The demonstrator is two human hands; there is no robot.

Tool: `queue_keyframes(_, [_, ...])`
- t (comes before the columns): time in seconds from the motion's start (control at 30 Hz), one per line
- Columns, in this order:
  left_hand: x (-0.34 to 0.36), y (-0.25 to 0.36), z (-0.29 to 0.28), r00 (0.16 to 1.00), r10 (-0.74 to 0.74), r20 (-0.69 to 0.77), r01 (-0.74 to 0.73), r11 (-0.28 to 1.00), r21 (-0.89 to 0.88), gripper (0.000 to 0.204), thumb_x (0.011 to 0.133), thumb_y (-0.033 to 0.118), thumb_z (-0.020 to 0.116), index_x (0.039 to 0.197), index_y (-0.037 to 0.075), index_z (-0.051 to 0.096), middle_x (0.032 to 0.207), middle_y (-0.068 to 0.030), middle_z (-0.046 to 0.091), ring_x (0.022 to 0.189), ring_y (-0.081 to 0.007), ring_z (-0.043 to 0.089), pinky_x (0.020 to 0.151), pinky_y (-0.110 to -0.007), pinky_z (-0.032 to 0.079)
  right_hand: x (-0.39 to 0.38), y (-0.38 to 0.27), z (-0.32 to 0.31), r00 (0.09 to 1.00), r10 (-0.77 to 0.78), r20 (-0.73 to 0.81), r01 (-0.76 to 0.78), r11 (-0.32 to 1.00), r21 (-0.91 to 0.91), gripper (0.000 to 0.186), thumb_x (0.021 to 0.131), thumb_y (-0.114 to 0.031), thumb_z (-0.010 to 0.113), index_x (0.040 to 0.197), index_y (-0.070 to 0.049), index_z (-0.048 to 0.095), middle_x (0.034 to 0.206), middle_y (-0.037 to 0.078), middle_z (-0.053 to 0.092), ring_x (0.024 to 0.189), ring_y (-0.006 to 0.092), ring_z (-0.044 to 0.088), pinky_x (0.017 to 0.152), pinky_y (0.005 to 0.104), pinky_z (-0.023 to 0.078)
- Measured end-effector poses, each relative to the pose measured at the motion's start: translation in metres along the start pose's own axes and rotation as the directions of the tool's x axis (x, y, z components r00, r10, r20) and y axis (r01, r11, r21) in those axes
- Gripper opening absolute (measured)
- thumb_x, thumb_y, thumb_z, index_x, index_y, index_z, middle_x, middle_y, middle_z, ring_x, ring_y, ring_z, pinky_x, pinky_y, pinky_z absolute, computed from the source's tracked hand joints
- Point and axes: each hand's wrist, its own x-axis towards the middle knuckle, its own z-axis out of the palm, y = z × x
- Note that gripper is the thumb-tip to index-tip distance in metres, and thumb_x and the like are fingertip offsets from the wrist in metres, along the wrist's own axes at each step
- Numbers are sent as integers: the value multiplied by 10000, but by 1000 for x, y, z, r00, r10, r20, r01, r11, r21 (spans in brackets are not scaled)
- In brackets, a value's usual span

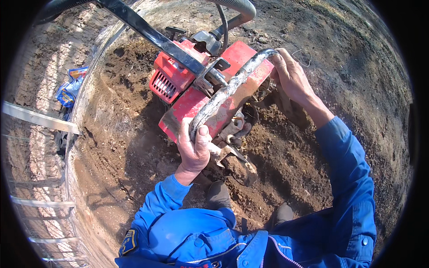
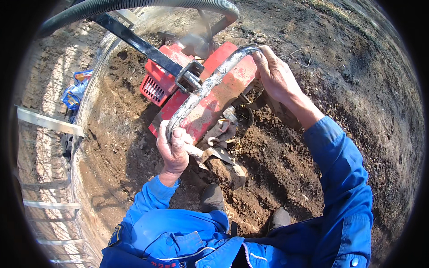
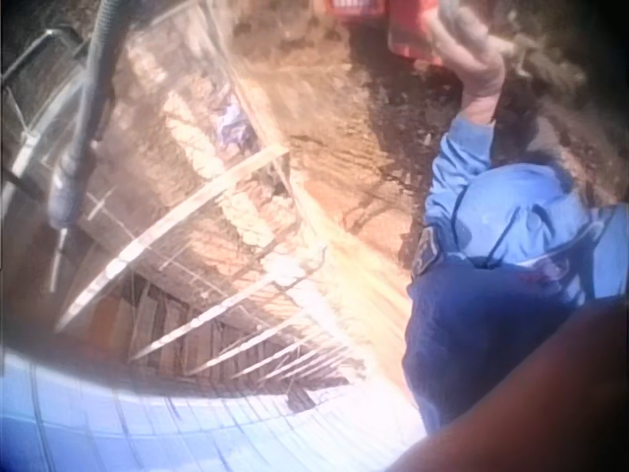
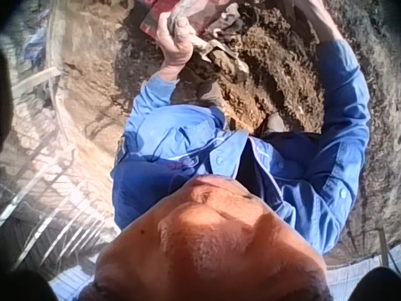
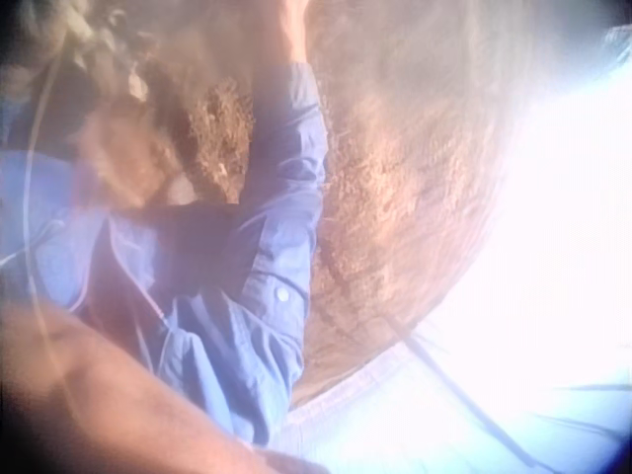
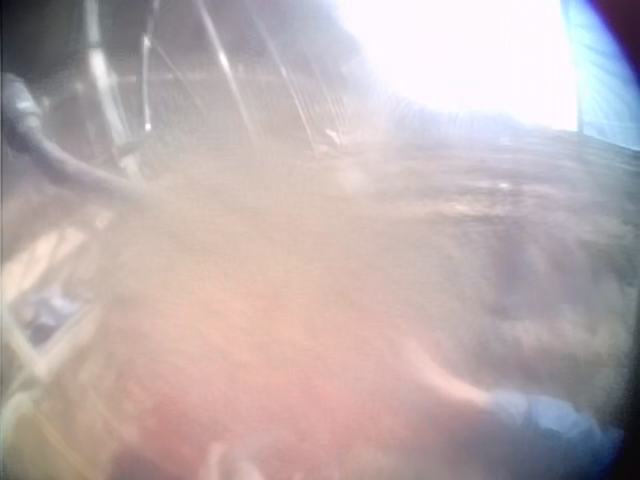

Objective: The person works on a red walk-behind tiller, repeatedly adjusting a metal handle and using a brick to strike it. The person also handles a black hose and a white cloth during the process.

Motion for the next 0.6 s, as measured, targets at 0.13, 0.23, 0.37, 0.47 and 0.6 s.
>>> queue_keyframes(0.13, [0,-2,-6,999,6,45,-4,998,-63,347,1045,373,570,987,32,537,689,-11,559,555,-69,539,516,-241,457,-3,1,12,997,-32,-70,26,996,-89,498,1085,-556,387,1248,-113,545,924,204,674,934,400,679,794,490,509])
queue_keyframes(0.23, [9,0,-15,971,-221,89,232,960,-159,342,1043,381,586,1018,48,512,774,-2,545,629,-51,535,556,-246,487,-6,7,27,993,-38,-116,12,977,-215,506,1080,-566,378,1252,-125,557,970,208,704,974,415,685,817,507,512])
queue_keyframes(0.37, [29,7,-22,943,-167,289,174,985,2,572,1033,412,579,1332,-75,547,706,-17,591,625,-53,531,565,-210,418,-12,18,35,994,-12,-108,-8,983,-182,466,1084,-554,384,1258,-156,553,872,154,719,919,386,710,773,496,527])
queue_keyframes(0.47, [45,7,-22,821,-367,437,425,905,-38,650,1015,286,635,1514,-64,412,872,-12,639,661,-29,528,578,-189,409,-14,23,35,994,-50,-101,25,971,-238,447,1084,-557,387,1220,-162,547,812,121,720,883,369,722,738,487,534])
queue_keyframes(0.6, [49,-2,-16,767,-433,474,576,790,-210,644,984,160,675,1531,-35,397,1085,-47,644,717,-37,550,588,-197,445,-11,25,29,997,-18,-78,-4,962,-272,449,1077,-584,379,1135,-169,538,769,93,715,853,357,728,712,490,542])
